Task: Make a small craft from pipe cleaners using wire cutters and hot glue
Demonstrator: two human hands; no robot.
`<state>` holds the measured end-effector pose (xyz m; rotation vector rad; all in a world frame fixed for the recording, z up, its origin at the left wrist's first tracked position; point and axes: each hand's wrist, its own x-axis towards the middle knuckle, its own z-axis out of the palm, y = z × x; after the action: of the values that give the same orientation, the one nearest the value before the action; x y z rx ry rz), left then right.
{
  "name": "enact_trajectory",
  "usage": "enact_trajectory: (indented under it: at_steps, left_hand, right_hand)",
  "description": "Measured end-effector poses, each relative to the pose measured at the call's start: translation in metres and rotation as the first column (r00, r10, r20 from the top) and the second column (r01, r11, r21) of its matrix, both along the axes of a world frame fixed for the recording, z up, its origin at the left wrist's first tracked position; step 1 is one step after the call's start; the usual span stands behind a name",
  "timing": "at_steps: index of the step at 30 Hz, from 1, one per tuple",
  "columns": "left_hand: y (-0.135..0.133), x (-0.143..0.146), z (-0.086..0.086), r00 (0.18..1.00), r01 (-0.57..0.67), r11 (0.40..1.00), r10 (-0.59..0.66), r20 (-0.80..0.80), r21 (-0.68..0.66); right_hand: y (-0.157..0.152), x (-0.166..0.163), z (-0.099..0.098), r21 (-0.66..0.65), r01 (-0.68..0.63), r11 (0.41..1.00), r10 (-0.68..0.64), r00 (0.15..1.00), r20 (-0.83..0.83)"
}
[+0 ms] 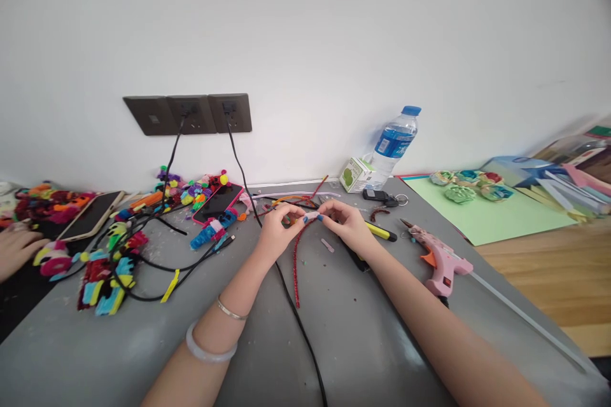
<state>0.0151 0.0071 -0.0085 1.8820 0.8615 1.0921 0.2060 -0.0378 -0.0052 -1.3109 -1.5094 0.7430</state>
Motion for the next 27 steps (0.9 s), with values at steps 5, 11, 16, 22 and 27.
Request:
enact_trajectory:
  at_steps: [5, 11, 16, 22, 27]
  left_hand:
    - [0.0024, -0.0019, 0.0000, 0.999, 0.039, 0.999, -0.039, -0.019, -0.009]
    - [0.0048, -0.0041, 0.0006, 0.997, 0.069, 0.997, -0.070, -0.029, -0.041]
    - [0.0043, -0.0044, 0.0033, 0.995, 0.068, 0.997, -0.071, -0.065, -0.036]
    - [0.0046, -0.0040, 0.0011, 0.997, 0.067, 0.997, -0.068, -0.040, -0.041]
    - [0.0056, -0.0035, -0.0003, 0.997, 0.067, 0.996, -0.069, -0.038, -0.055]
  right_hand:
    - [-0.0006, -0.0001, 0.0004, 0.013, 0.000, 1.000, -0.001, 0.998, 0.058]
    - [-0.0009, -0.0005, 0.0020, 0.009, -0.011, 1.000, 0.010, 0.993, 0.119]
    - [-0.0014, -0.0003, 0.0013, 0.026, 0.006, 1.000, -0.009, 0.992, 0.128]
    - [0.0002, 0.0000, -0.0022, 0.028, 0.005, 1.000, -0.009, 0.991, 0.132]
    - [0.0012, 0.0004, -0.0035, 0.031, 0.013, 0.999, -0.017, 0.990, 0.137]
